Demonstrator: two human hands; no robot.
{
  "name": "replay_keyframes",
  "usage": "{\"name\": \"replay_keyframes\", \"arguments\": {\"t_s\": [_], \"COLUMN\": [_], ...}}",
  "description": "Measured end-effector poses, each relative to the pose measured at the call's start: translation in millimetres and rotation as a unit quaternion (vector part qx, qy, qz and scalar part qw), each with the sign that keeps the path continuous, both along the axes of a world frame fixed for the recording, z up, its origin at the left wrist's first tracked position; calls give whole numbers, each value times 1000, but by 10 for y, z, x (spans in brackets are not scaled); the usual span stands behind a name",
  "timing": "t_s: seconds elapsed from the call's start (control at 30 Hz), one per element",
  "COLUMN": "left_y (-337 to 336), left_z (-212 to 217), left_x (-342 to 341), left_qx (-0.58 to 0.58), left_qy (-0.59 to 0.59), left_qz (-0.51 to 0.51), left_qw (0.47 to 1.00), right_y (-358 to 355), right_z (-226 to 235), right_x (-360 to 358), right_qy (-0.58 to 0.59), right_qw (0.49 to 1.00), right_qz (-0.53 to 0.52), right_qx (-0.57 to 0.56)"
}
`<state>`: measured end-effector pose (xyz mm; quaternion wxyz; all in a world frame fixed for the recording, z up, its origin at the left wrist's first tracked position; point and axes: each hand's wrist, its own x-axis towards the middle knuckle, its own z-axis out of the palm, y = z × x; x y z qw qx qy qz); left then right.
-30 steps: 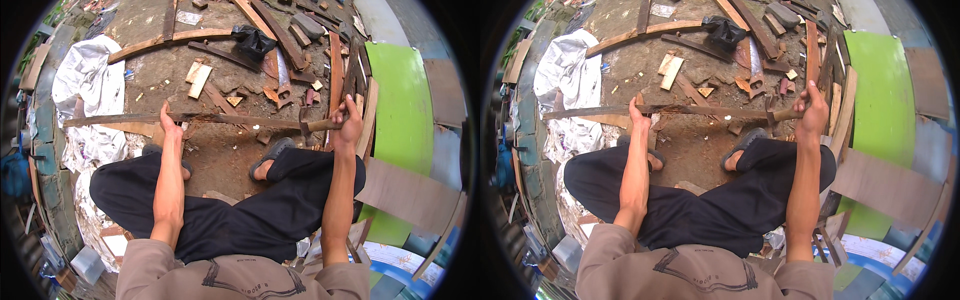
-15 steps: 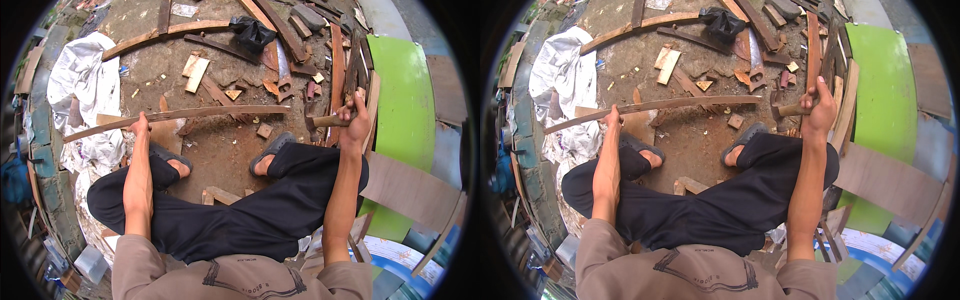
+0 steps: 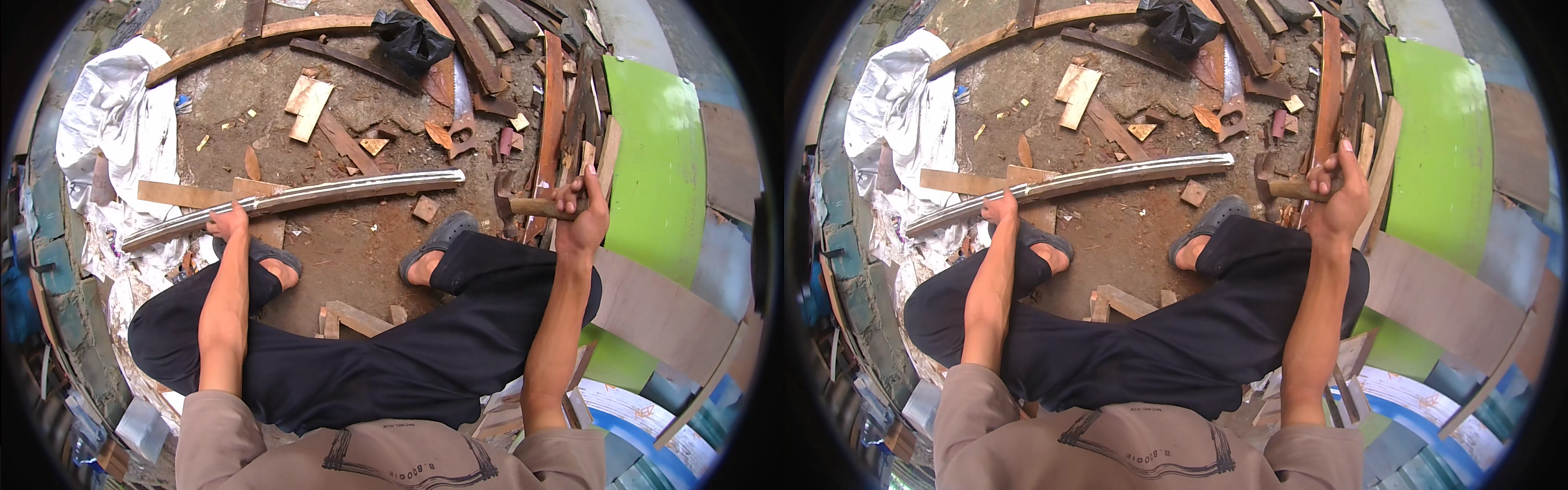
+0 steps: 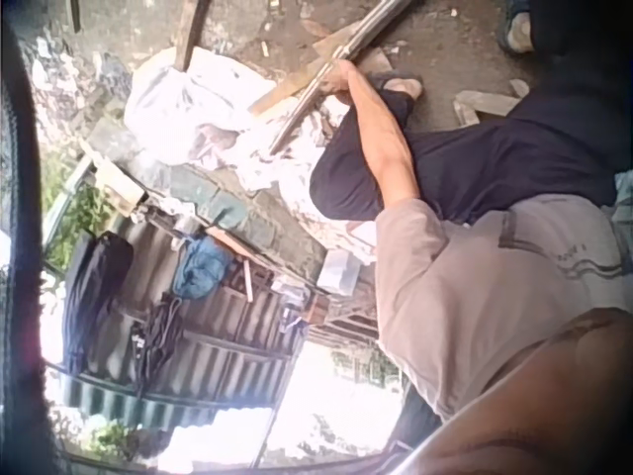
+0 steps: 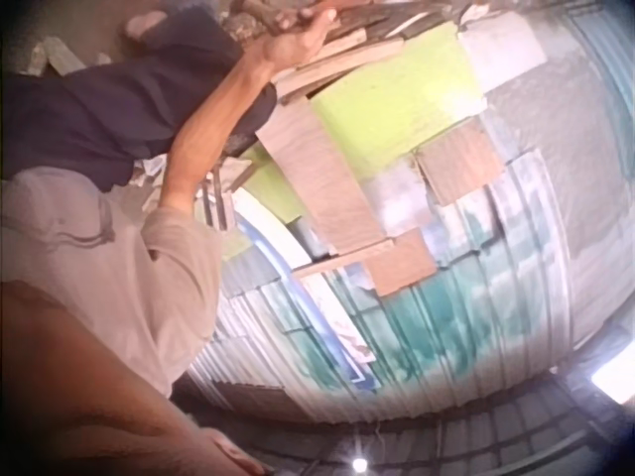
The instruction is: The person sits on the ground and uses a hammer to repeatedly strike a long metal rod. They adjust the rod's position and orientation multiple times, then pick up a wooden plank and place it on the ground.
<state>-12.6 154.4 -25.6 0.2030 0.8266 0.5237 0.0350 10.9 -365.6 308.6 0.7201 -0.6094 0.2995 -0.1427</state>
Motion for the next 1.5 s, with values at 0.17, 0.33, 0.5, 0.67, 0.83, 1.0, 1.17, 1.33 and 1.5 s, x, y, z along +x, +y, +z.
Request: {"name": "replay_keyframes", "arguments": {"t_s": [0.17,0.33,0.5,0.67,0.83,1.0,1.17,1.33,1.5], "left_y": [-680,-1336,-1471,-1380,-1201,-1091,-1078,-1063,-1062], "left_z": [208,285,178,183,290,153,212,309,220], "left_x": [48,29,134,333,526,400,410,407,400], "left_qx": [21,-33,-8,9,-25,-21,-53,-72,-76], "left_qy": [-3,116,200,252,228,180,144,154,203], "left_qz": [-370,-613,-630,-707,-790,-792,-781,-782,-776], "left_qw": [929,781,750,660,568,582,605,599,593], "right_y": [38,94,134,126,152,228,275,350,478], "right_z": [5,28,28,-6,-25,-97,-166,-200,-263], "right_x": [35,21,26,45,42,46,5,-40,-37], "right_qy": [3,13,19,17,16,30,36,47,79], "right_qw": [1000,999,999,999,998,996,993,990,987], "right_qz": [19,43,50,43,58,83,102,122,139], "right_qx": [5,-16,-7,7,9,17,39,45,13]}}
